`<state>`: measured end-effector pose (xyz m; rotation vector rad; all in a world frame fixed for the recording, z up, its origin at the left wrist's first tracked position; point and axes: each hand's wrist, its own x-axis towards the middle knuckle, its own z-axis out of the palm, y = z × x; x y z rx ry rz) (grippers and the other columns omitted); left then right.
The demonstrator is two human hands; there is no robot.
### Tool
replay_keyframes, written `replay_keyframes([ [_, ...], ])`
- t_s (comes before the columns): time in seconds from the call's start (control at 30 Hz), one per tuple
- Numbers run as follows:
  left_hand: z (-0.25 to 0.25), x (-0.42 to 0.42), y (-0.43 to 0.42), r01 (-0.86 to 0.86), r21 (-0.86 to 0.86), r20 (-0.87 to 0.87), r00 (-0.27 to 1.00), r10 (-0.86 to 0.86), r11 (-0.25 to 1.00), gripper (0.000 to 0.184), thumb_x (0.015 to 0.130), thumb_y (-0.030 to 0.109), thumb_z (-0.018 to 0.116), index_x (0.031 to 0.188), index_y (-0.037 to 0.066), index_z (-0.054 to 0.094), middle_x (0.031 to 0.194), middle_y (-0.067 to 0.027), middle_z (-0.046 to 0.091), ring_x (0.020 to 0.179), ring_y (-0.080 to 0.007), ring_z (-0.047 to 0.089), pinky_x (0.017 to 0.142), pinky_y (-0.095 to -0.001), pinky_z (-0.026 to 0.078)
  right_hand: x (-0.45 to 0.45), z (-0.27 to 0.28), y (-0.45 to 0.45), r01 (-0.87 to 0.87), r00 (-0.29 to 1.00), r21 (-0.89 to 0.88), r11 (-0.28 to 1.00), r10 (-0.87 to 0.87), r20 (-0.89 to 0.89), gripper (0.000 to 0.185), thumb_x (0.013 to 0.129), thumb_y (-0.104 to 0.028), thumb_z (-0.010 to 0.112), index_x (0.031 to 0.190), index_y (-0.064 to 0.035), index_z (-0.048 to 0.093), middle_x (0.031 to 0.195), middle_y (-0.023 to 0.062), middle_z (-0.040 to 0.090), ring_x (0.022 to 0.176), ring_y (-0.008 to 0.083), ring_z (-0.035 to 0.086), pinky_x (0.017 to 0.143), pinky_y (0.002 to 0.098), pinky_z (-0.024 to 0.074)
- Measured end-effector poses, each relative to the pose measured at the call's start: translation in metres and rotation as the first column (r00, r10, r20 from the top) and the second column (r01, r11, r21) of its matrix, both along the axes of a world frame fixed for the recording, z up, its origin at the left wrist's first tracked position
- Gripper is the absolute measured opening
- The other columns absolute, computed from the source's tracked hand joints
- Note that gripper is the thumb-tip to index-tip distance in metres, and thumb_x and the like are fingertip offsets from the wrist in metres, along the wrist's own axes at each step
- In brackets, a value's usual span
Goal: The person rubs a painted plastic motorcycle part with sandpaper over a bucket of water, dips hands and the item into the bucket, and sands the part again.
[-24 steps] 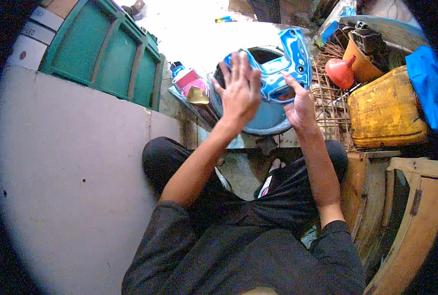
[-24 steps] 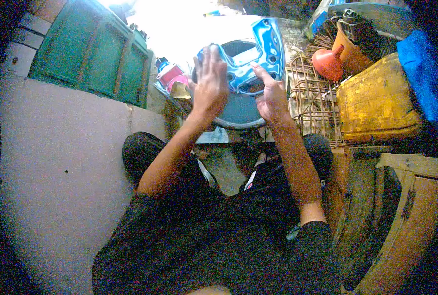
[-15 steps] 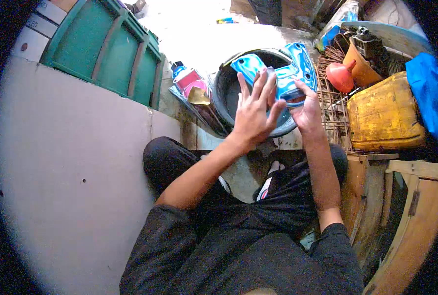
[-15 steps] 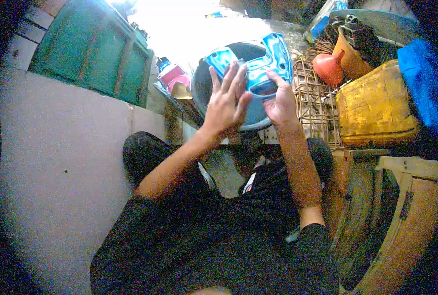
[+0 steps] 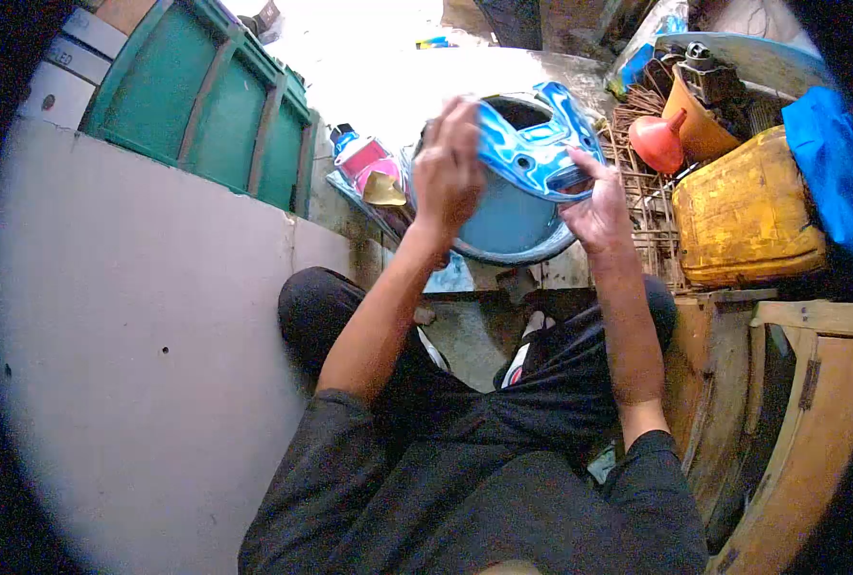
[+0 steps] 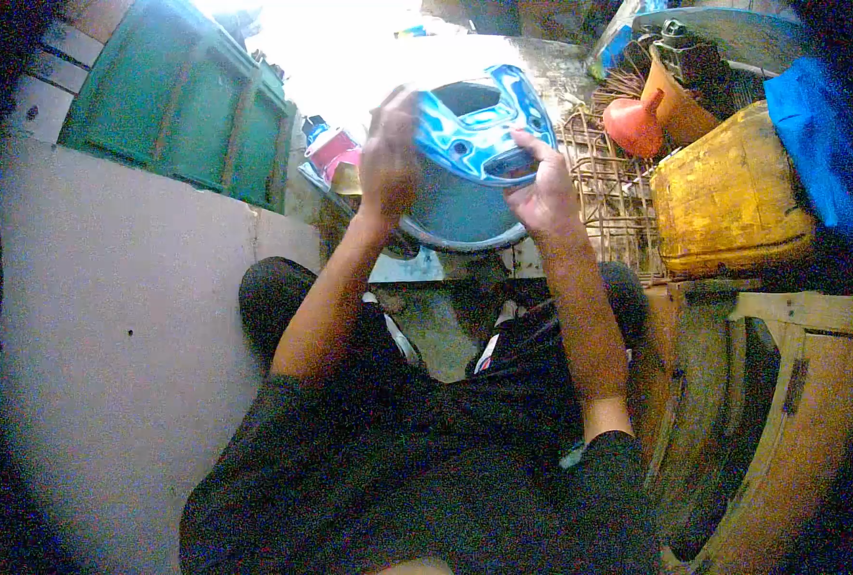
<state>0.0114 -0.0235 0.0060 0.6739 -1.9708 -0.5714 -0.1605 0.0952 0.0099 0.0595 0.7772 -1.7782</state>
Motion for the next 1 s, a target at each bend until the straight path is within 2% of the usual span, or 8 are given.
replay_keyframes([
  [0.23, 0.001, -0.004, 0.040, 0.332, -0.151, -0.036, 0.939, -0.341, 0.931, 0.027, 0.097, 0.016, 0.049, 0.115, 0.003, 0.064, 0.121, -0.0217, 0.063, 0.111, -0.0397, 0.064, 0.094, -0.0455, 0.053, -0.006, -0.010, -0.004, -0.009, 0.994, -0.009, 1.000, 0.010, 0.113, 0.021, 0.089, -0.008, 0.064, 0.109, -0.0013, 0.061, 0.103, 0.0130, 0.069, 0.095, 0.0258, 0.068, 0.085, 0.0413, 0.0565],
  [0.43, -0.019, -0.014, -0.006, -0.125, -0.130, -0.056, 0.991, 0.119, 0.984, 0.029, 0.100, 0.016, 0.043, 0.111, 0.000, 0.065, 0.118, -0.0233, 0.064, 0.110, -0.0393, 0.063, 0.092, -0.0453, 0.053, -0.001, -0.006, -0.005, 0.006, 0.996, -0.028, 1.000, -0.004, 0.088, 0.023, 0.092, -0.006, 0.061, 0.113, 0.0015, 0.058, 0.100, 0.0140, 0.070, 0.090, 0.0260, 0.070, 0.083, 0.0403, 0.0594],
  [0.57, -0.006, -0.010, 0.037, 0.371, -0.210, -0.112, 0.910, -0.399, 0.905, 0.037, 0.099, 0.029, 0.049, 0.117, 0.001, 0.065, 0.118, -0.0221, 0.066, 0.114, -0.0373, 0.064, 0.097, -0.0470, 0.051, -0.003, -0.004, -0.002, -0.022, 0.987, -0.021, 1.000, 0.025, 0.156, 0.020, 0.091, -0.004, 0.061, 0.110, 0.0016, 0.060, 0.100, 0.0142, 0.070, 0.089, 0.0254, 0.070, 0.083, 0.0399, 0.0591],
  [0.67, -0.015, -0.010, 0.005, 0.155, -0.248, -0.147, 0.970, -0.196, 0.956, 0.030, 0.100, 0.021, 0.045, 0.101, 0.000, 0.067, 0.110, -0.0197, 0.068, 0.108, -0.0350, 0.066, 0.092, -0.0441, 0.053, 0.003, 0.005, -0.002, -0.058, 0.983, -0.056, 0.997, 0.066, 0.169, 0.019, 0.091, -0.003, 0.061, 0.110, 0.0020, 0.061, 0.102, 0.0147, 0.070, 0.090, 0.0250, 0.070, 0.084, 0.0398, 0.0590],
  [0.77, -0.021, -0.009, -0.014, -0.107, 0.092, -0.183, 0.976, 0.122, 0.990, 0.028, 0.101, 0.014, 0.041, 0.101, 0.000, 0.065, 0.107, -0.0192, 0.068, 0.102, -0.0351, 0.066, 0.088, -0.0452, 0.051, 0.001, 0.002, -0.002, -0.038, 0.989, -0.058, 0.998, 0.046, 0.143, 0.020, 0.091, -0.003, 0.060, 0.110, 0.0026, 0.060, 0.103, 0.0149, 0.070, 0.091, 0.0249, 0.070, 0.084, 0.0397, 0.0590],
  [0.9, -0.008, -0.010, 0.038, 0.351, -0.217, -0.114, 0.918, -0.381, 0.911, 0.031, 0.098, 0.021, 0.049, 0.115, 0.002, 0.066, 0.116, -0.0201, 0.067, 0.113, -0.0366, 0.063, 0.099, -0.0445, 0.050, 0.000, -0.001, -0.003, 0.021, 0.993, -0.021, 1.000, -0.018, 0.117, 0.019, 0.091, -0.003, 0.061, 0.109, 0.0020, 0.060, 0.101, 0.0134, 0.070, 0.090, 0.0242, 0.070, 0.085, 0.0396, 0.0585],
  [0.97, -0.007, -0.007, 0.034, 0.402, -0.235, -0.073, 0.901, -0.428, 0.885, 0.029, 0.099, 0.018, 0.047, 0.113, 0.002, 0.067, 0.115, -0.0207, 0.067, 0.112, -0.0361, 0.064, 0.095, -0.0440, 0.053, -0.008, -0.012, 0.001, -0.207, 0.940, -0.216, 0.954, 0.256, 0.226, 0.018, 0.091, -0.003, 0.062, 0.109, 0.0009, 0.060, 0.100, 0.0125, 0.070, 0.089, 0.0240, 0.070, 0.085, 0.0396, 0.0584],
  [1.0, -0.011, -0.010, 0.023, 0.242, -0.225, -0.114, 0.956, -0.272, 0.944, 0.028, 0.099, 0.016, 0.047, 0.111, 0.001, 0.067, 0.114, -0.0212, 0.067, 0.112, -0.0366, 0.064, 0.095, -0.0442, 0.052, 0.004, 0.000, -0.002, -0.063, 0.987, -0.072, 0.995, 0.073, 0.145, 0.017, 0.091, -0.004, 0.063, 0.107, 0.0001, 0.061, 0.100, 0.0121, 0.070, 0.088, 0.0238, 0.070, 0.083, 0.0388, 0.0585],
])
